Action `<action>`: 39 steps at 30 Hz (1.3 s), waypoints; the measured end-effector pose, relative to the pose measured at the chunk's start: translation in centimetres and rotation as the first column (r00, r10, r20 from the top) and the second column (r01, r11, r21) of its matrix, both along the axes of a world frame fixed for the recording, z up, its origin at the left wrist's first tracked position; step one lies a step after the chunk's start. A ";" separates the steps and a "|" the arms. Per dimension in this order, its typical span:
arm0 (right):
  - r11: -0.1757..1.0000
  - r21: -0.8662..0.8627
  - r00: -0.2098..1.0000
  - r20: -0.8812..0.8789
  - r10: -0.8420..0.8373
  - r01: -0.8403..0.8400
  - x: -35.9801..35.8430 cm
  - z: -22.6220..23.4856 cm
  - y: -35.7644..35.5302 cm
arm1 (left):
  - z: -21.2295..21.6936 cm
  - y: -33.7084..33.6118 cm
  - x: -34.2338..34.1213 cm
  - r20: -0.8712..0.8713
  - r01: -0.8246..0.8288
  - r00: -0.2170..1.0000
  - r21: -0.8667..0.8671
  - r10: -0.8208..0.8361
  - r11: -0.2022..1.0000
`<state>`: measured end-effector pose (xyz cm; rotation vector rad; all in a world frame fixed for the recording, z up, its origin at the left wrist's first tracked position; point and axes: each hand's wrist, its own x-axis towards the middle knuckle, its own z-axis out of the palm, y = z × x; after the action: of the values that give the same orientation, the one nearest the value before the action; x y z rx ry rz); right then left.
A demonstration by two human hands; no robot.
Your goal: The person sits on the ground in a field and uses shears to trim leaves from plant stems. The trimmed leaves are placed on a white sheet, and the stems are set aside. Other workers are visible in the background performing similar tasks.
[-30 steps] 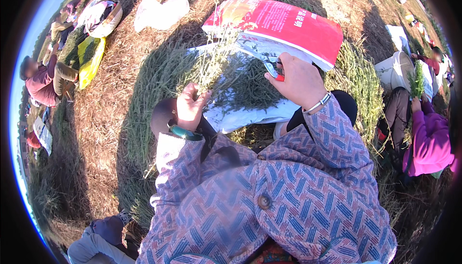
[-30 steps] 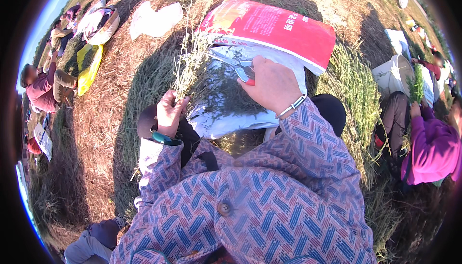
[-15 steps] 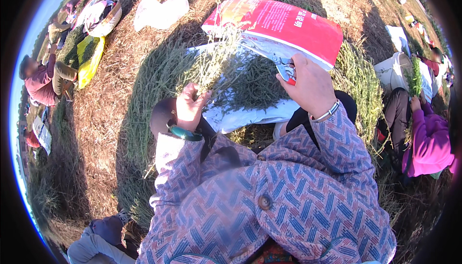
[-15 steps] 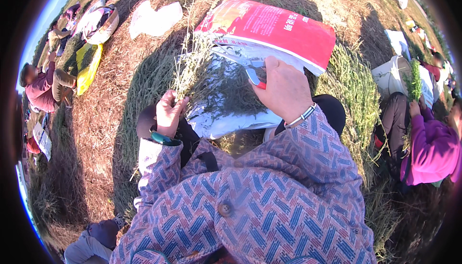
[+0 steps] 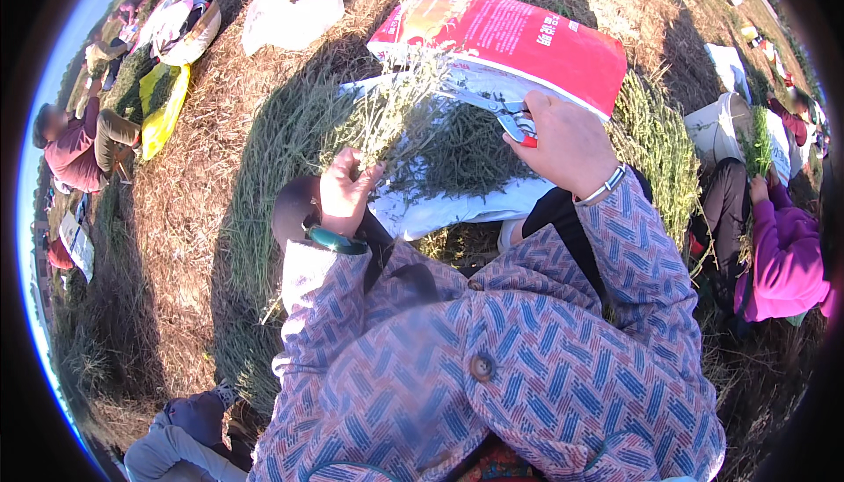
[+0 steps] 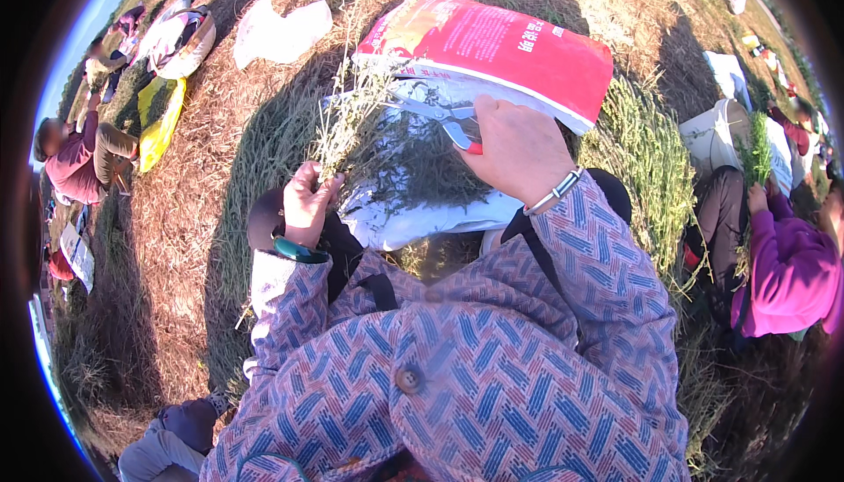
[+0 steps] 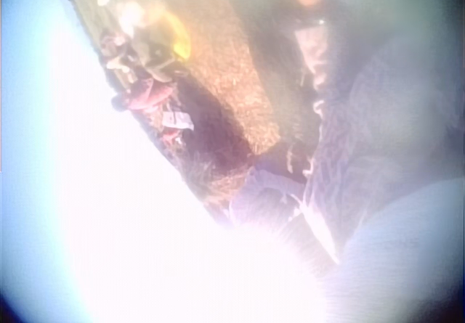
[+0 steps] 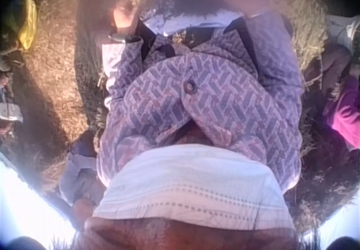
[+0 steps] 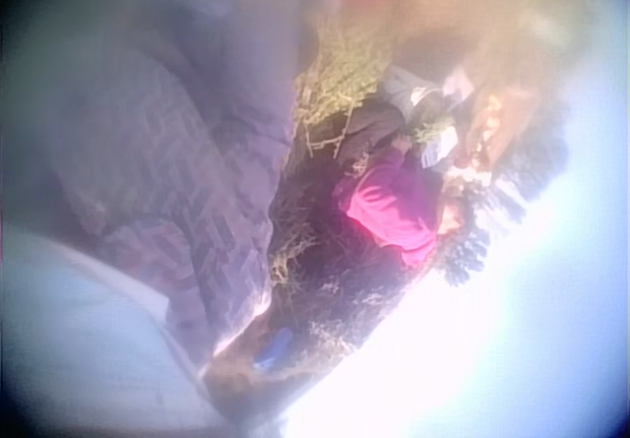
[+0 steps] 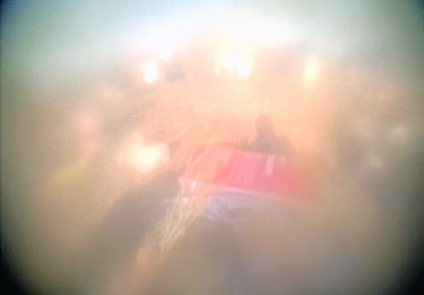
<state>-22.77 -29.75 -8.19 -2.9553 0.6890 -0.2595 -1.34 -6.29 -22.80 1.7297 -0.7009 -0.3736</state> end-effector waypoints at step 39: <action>0.984 0.151 0.996 -0.033 -0.085 0.089 -0.9 -1.3 -2.8 | 0.7 -0.2 -1.0 0.138 0.000 0.990 0.037 -0.005 0.999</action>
<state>-23.64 -32.58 -9.50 -2.7922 0.8049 -0.1659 -2.33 -6.54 -22.14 1.8029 -0.8004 -0.2712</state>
